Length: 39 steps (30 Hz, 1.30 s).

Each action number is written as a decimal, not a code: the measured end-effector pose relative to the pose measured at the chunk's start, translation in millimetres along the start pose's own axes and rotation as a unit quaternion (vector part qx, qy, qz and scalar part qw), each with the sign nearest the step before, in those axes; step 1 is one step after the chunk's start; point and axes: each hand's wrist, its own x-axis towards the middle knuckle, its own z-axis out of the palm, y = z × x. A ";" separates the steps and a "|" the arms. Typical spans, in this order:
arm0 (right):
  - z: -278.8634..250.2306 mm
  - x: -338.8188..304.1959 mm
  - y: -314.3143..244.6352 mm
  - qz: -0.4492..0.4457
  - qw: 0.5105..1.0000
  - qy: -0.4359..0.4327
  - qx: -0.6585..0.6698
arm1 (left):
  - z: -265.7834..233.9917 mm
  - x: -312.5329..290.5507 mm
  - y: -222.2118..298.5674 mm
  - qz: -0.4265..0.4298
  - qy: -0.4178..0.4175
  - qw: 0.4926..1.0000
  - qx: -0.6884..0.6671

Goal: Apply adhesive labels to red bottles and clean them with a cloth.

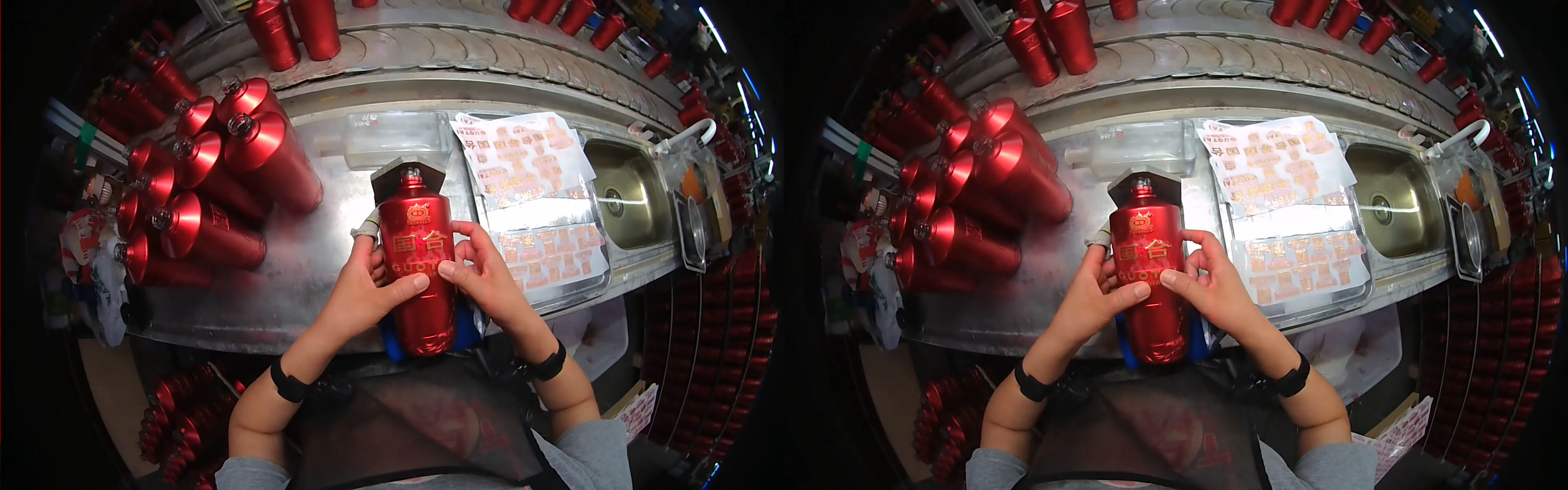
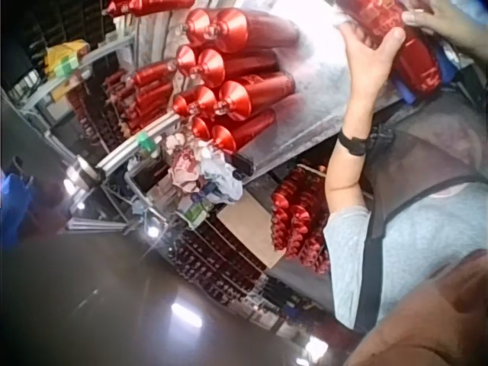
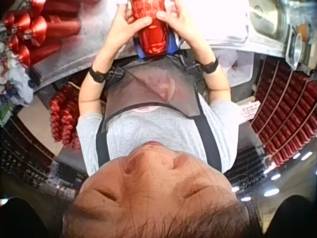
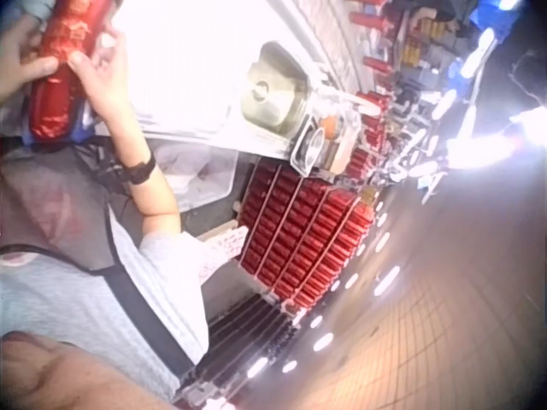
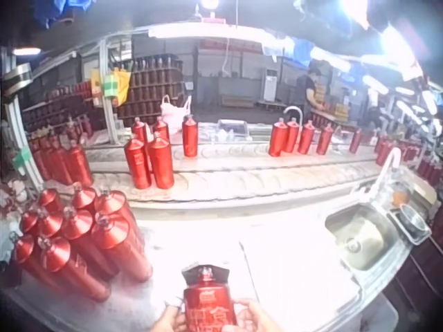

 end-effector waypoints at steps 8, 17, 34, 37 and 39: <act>6.4 0.1 4.3 -0.021 0.998 0.025 -0.047 | -1.7 0.3 1.5 0.004 -0.010 0.998 -0.056; -7.7 -3.5 -1.5 0.029 0.999 -0.028 0.019 | -21.5 -2.3 -8.5 -0.065 -0.008 0.975 -0.212; 0.6 -2.2 -2.7 0.016 1.000 0.000 -0.009 | -9.0 -0.1 -5.4 0.009 -0.020 0.993 -0.118; -0.9 -3.6 4.4 0.000 1.000 -0.001 -0.007 | -6.9 -0.1 -7.7 0.015 -0.016 0.994 -0.107; -2.7 -3.5 4.7 -0.004 1.000 -0.006 -0.002 | -8.9 1.1 -8.4 0.010 -0.017 0.995 -0.097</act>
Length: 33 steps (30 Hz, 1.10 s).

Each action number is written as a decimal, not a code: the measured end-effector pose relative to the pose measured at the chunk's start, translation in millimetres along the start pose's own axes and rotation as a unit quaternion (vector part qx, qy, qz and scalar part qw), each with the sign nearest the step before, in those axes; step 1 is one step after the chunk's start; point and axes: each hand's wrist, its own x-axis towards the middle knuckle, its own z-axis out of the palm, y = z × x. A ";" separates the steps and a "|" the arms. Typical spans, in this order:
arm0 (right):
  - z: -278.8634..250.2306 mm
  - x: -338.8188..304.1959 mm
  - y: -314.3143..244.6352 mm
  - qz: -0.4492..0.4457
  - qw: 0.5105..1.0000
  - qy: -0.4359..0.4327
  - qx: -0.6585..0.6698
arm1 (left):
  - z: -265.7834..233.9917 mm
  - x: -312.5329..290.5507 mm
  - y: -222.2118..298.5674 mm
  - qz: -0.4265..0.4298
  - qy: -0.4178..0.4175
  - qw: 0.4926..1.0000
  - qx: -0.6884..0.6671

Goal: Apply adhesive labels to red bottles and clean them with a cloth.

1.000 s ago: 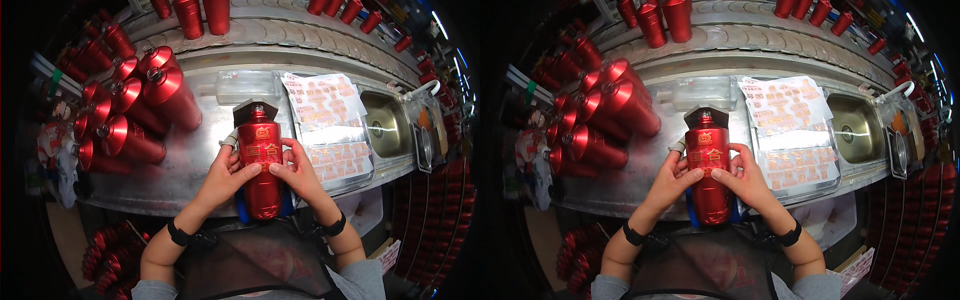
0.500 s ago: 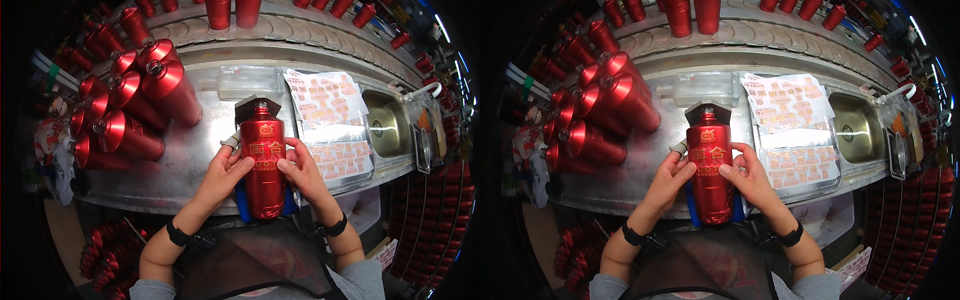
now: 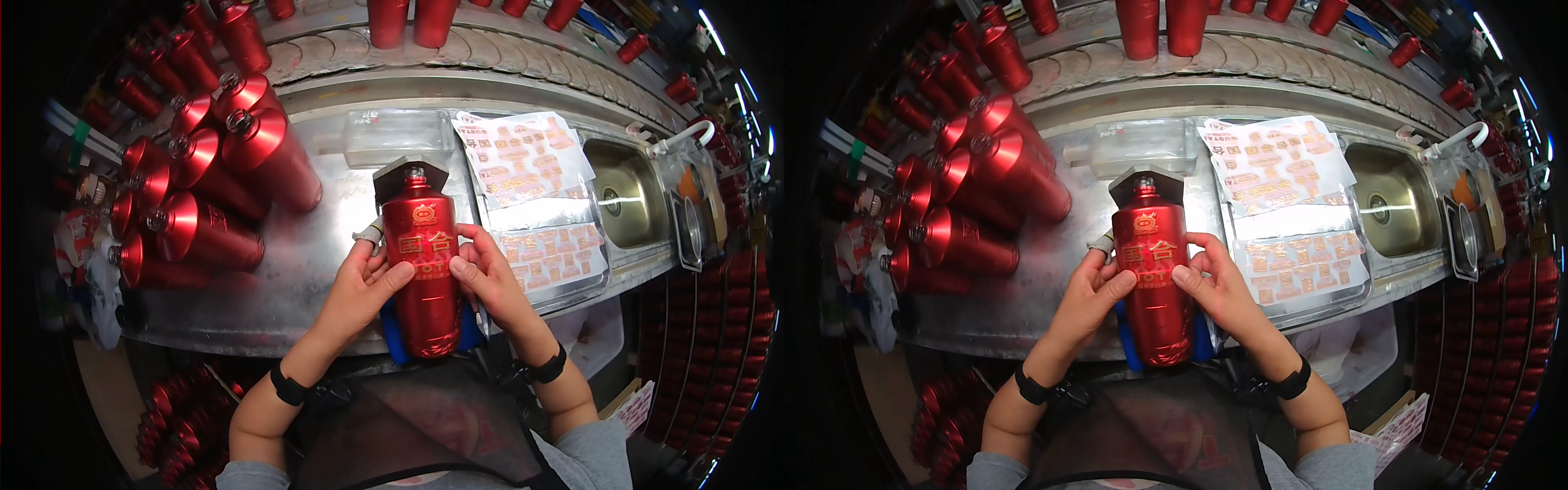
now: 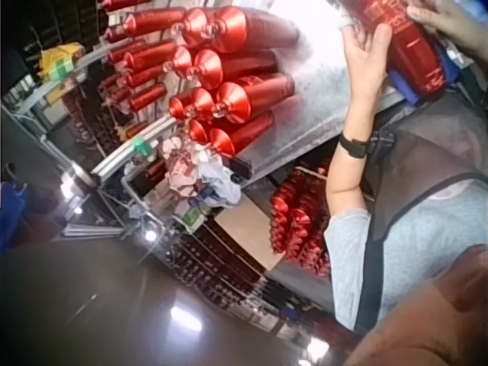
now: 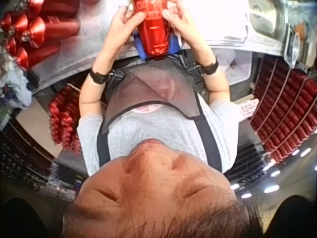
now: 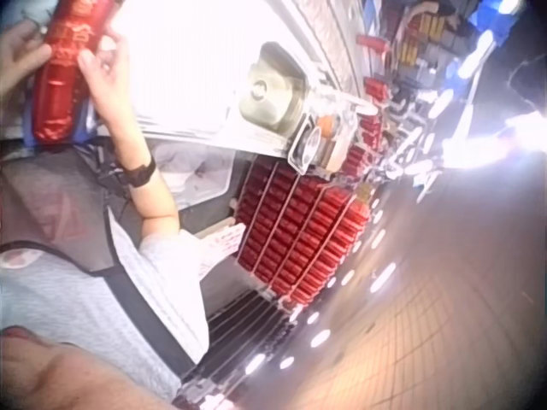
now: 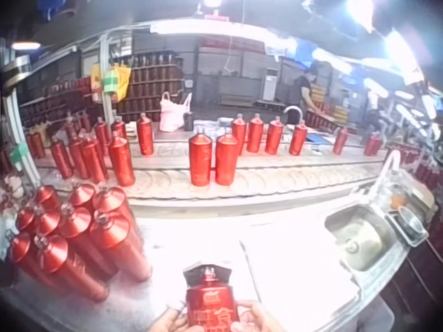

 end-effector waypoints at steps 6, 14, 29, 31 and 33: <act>-9.4 0.8 -1.5 0.053 0.996 -0.020 0.073 | 11.1 2.8 7.9 -0.009 0.013 1.000 -0.001; -3.6 -0.2 4.5 -0.008 1.000 0.004 0.020 | 14.9 4.2 9.5 -0.008 0.017 1.000 0.024; 13.2 23.2 -5.9 -0.043 0.995 0.092 0.011 | 20.4 16.4 19.3 0.038 0.074 0.997 0.007; 13.9 23.0 -9.6 -0.041 0.995 0.088 0.022 | 19.0 16.7 13.8 0.049 0.080 0.995 0.010; 13.0 23.5 -13.2 -0.012 0.996 0.082 0.031 | 19.1 16.9 13.7 0.060 0.085 0.994 0.012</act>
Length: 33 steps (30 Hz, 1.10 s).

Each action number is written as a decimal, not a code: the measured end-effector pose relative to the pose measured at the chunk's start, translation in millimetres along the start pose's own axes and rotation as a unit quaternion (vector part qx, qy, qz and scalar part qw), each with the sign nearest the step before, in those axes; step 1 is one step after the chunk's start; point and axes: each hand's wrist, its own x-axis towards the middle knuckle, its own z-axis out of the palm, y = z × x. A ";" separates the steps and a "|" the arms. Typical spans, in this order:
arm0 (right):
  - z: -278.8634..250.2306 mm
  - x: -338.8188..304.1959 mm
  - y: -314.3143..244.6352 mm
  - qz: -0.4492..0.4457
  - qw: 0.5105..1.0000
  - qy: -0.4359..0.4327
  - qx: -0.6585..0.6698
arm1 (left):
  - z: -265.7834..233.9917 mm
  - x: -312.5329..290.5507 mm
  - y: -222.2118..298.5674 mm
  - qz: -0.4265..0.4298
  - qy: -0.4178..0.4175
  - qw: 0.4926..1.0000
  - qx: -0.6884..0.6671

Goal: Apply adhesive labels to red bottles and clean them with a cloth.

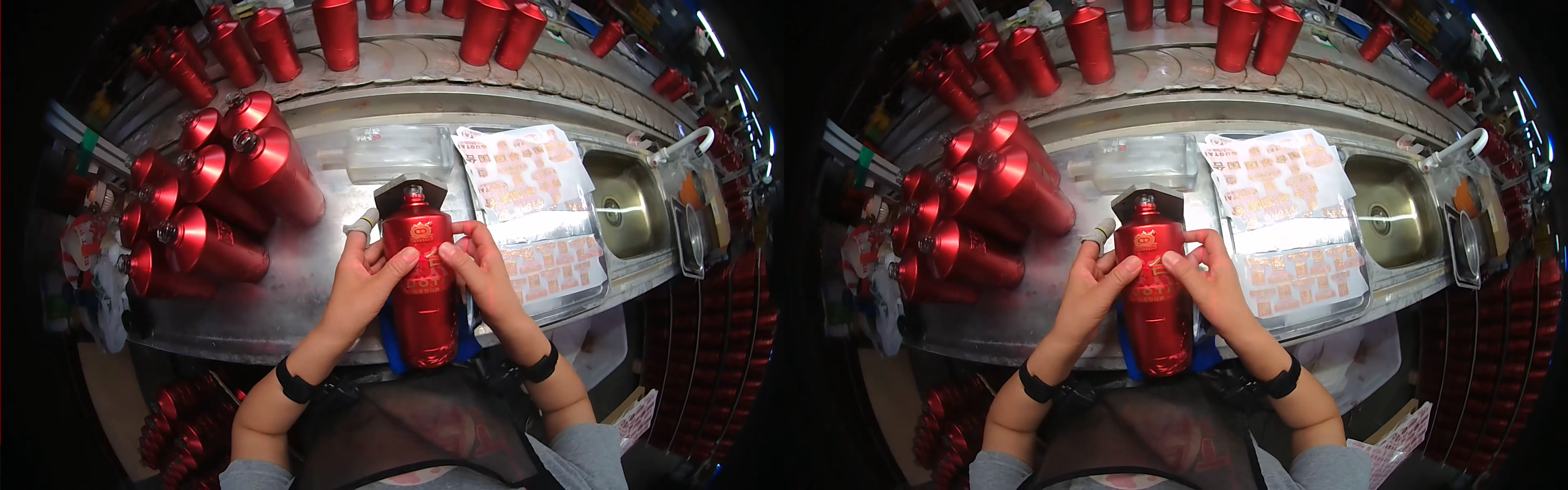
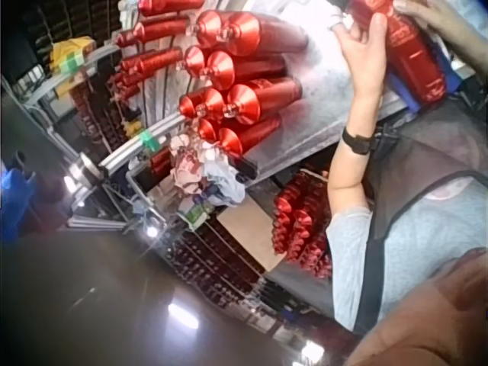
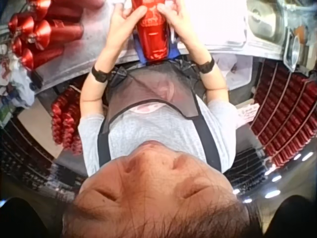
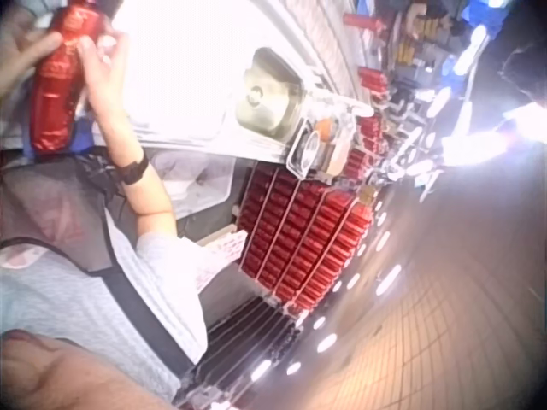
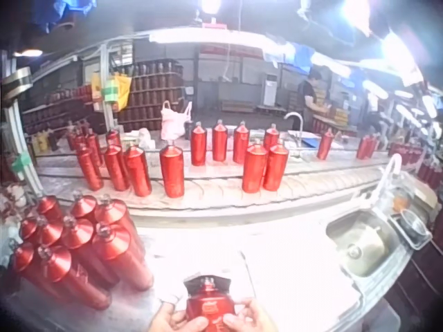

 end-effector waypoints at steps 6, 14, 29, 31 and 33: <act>0.0 4.2 6.7 -0.009 0.999 0.006 -0.036 | 10.3 4.8 5.4 -0.003 0.008 0.999 0.040; -2.5 3.1 1.0 -0.001 0.999 0.009 -0.052 | 9.1 2.6 0.6 0.024 0.010 0.998 0.060; 0.2 -21.8 -42.0 -0.191 0.966 0.008 -0.173 | -8.8 -19.2 -6.8 -0.033 -0.068 0.997 0.027; 12.5 -19.2 -55.0 -0.297 0.886 -0.058 -0.352 | -9.6 -17.7 -9.9 -0.027 -0.069 0.996 0.041; 28.3 -5.3 -58.1 -0.333 0.880 -0.050 -0.334 | -11.7 -18.0 -9.2 -0.024 -0.077 0.995 0.055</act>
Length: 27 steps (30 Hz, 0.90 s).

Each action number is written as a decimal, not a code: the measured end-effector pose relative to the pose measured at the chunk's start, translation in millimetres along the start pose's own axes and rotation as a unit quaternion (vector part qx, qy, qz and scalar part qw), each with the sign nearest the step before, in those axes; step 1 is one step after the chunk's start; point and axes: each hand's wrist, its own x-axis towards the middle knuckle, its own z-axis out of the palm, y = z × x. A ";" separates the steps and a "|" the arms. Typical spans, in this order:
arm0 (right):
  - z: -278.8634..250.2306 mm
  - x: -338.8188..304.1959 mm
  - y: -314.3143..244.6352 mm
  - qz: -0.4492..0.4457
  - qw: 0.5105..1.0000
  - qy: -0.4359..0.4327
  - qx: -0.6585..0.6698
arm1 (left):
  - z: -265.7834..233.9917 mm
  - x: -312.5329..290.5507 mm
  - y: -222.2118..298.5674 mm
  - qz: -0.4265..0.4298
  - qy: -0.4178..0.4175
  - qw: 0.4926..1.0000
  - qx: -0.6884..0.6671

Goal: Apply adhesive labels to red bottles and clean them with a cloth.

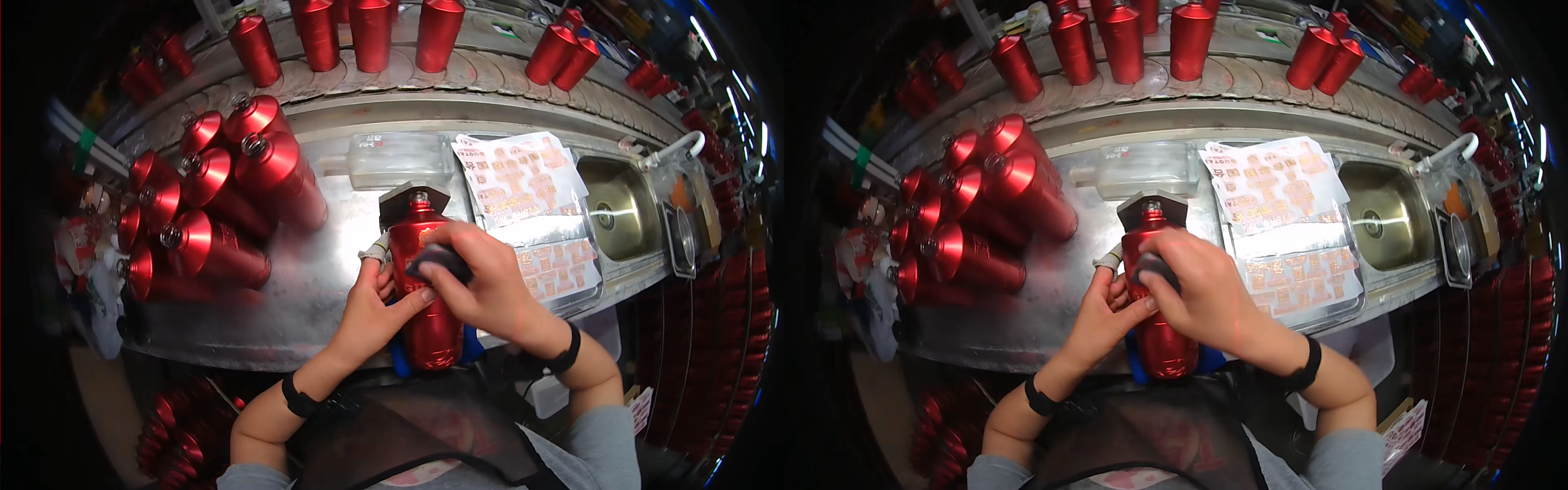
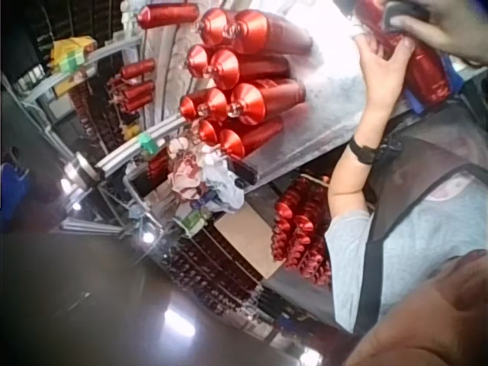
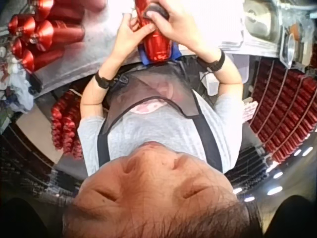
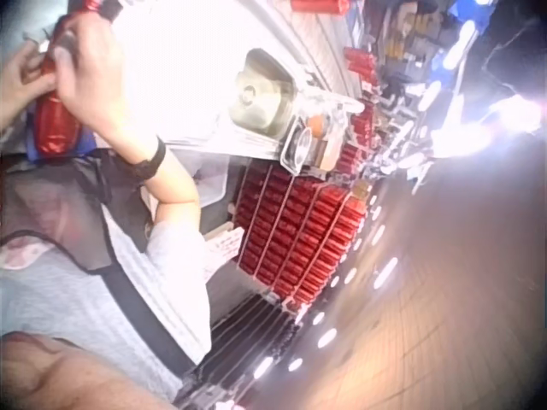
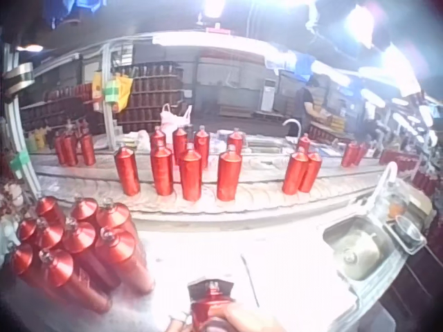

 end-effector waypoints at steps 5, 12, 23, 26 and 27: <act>-18.9 37.6 27.9 0.005 0.987 0.099 -0.126 | -0.2 -2.1 3.7 -0.017 0.002 1.000 -0.018; -11.8 13.9 24.1 0.028 0.989 0.107 -0.093 | 1.1 1.2 5.7 -0.022 0.001 1.000 -0.019; -20.9 -4.3 20.2 -0.145 0.985 -0.027 -0.092 | -5.2 -2.5 2.4 -0.006 -0.002 1.000 -0.023; -25.0 -34.5 12.3 -0.200 0.971 -0.081 -0.105 | -10.9 -3.7 -4.1 -0.012 0.007 0.999 -0.042; -24.7 -44.4 5.6 -0.185 0.974 -0.093 -0.091 | -13.8 -4.5 -10.4 -0.013 0.001 0.998 -0.054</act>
